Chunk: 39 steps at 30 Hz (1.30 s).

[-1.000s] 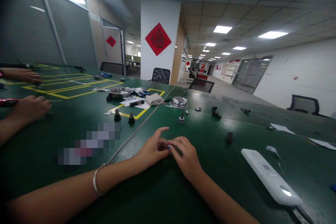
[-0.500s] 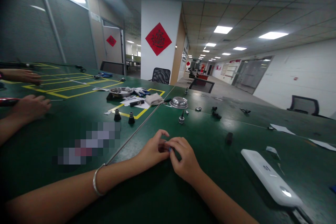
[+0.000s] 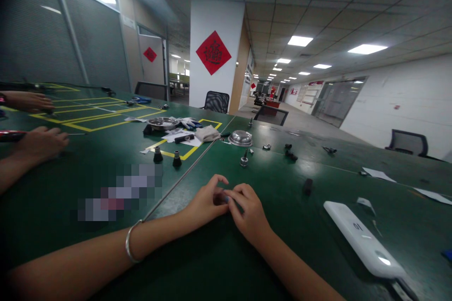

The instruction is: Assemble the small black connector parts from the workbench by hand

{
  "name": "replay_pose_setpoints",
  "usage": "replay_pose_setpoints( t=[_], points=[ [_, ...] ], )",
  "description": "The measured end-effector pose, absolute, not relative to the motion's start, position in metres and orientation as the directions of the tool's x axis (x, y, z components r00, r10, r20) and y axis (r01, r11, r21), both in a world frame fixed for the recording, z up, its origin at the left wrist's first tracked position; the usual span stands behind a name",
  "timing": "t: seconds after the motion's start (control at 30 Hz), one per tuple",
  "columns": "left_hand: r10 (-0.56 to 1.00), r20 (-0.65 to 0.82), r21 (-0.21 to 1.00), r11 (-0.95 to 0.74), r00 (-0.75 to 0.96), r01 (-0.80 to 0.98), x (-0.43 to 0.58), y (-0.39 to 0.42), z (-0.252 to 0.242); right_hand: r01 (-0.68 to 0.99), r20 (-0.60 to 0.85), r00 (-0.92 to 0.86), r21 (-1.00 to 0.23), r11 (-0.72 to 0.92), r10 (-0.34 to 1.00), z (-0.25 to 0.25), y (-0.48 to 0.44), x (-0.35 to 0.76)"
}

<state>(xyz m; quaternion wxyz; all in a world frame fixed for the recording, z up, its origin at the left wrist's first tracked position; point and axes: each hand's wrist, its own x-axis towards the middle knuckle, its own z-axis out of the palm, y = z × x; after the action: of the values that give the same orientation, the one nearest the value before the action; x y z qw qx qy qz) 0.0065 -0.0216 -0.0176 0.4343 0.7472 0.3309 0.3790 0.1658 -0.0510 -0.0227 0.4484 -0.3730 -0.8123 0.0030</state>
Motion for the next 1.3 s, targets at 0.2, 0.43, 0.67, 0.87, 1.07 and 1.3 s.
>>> replay_pose_setpoints(
  t=[0.2, 0.43, 0.67, 0.87, 1.07, 1.3],
  points=[
    [0.831, 0.264, 0.928, -0.358, 0.491, 0.107, 0.0067, -0.0200, -0.0206, 0.541, 0.703, -0.398, -0.339, 0.769, 0.590, -0.0185, -0.0546, 0.1644],
    [0.821, 0.281, 0.903, -0.402, 0.497, 0.154, 0.0059, -0.0202, -0.0189, 0.606, 0.712, -0.344, -0.330, 0.724, 0.612, -0.0260, -0.0491, 0.1667],
    [0.837, 0.268, 0.912, -0.380, 0.478, 0.153, 0.0073, -0.0213, -0.0166, 0.627, 0.739, -0.298, -0.325, 0.708, 0.603, -0.0200, -0.0513, 0.1656],
    [0.831, 0.264, 0.923, -0.365, 0.490, 0.121, 0.0074, -0.0199, -0.0190, 0.582, 0.734, -0.363, -0.303, 0.755, 0.575, -0.0195, -0.0521, 0.1650],
    [0.831, 0.268, 0.909, -0.386, 0.487, 0.157, 0.0066, -0.0212, -0.0151, 0.656, 0.741, -0.308, -0.289, 0.697, 0.597, -0.0221, -0.0500, 0.1656],
    [0.827, 0.267, 0.922, -0.368, 0.494, 0.119, 0.0060, -0.0204, -0.0177, 0.584, 0.739, -0.349, -0.310, 0.750, 0.577, -0.0195, -0.0520, 0.1642]
  ],
)
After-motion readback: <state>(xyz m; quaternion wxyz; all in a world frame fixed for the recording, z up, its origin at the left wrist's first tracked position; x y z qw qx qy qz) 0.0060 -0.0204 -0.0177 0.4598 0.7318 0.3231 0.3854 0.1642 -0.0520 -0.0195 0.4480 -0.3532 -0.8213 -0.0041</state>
